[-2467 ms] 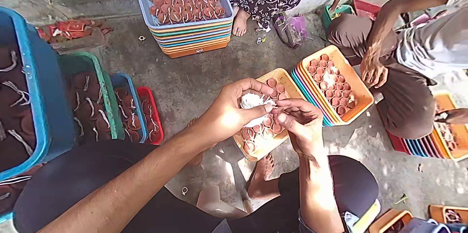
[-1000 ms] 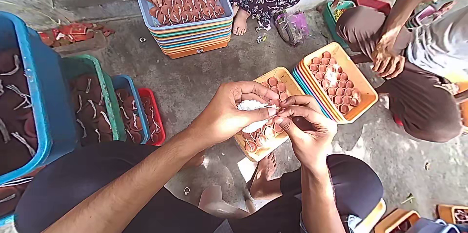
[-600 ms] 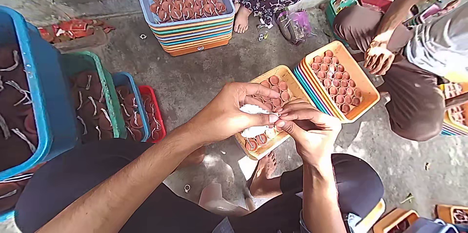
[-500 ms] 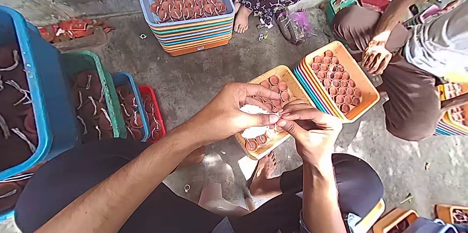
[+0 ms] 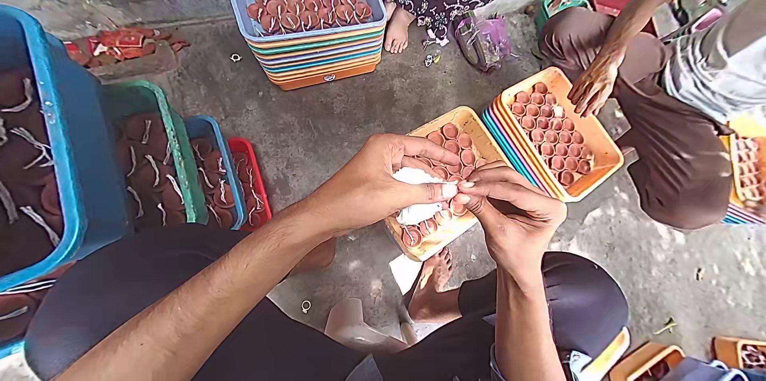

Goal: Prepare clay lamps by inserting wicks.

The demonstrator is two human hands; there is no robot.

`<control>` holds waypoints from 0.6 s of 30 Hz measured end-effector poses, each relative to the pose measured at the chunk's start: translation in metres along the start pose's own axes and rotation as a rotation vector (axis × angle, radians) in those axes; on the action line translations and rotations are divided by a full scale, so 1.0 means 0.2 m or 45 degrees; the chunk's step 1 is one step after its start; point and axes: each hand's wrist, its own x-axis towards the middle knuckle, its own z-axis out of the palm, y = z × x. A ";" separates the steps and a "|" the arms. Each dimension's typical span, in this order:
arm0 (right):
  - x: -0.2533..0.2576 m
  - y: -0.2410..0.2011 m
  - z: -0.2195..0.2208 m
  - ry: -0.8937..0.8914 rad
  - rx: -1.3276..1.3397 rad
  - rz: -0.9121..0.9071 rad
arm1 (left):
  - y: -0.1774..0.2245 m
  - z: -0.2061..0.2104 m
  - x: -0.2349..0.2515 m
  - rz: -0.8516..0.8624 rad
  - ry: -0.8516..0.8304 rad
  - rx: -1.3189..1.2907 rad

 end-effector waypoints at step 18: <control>0.01 0.02 -0.03 0.037 -0.070 0.039 | 0.02 0.00 0.00 -0.006 0.033 -0.029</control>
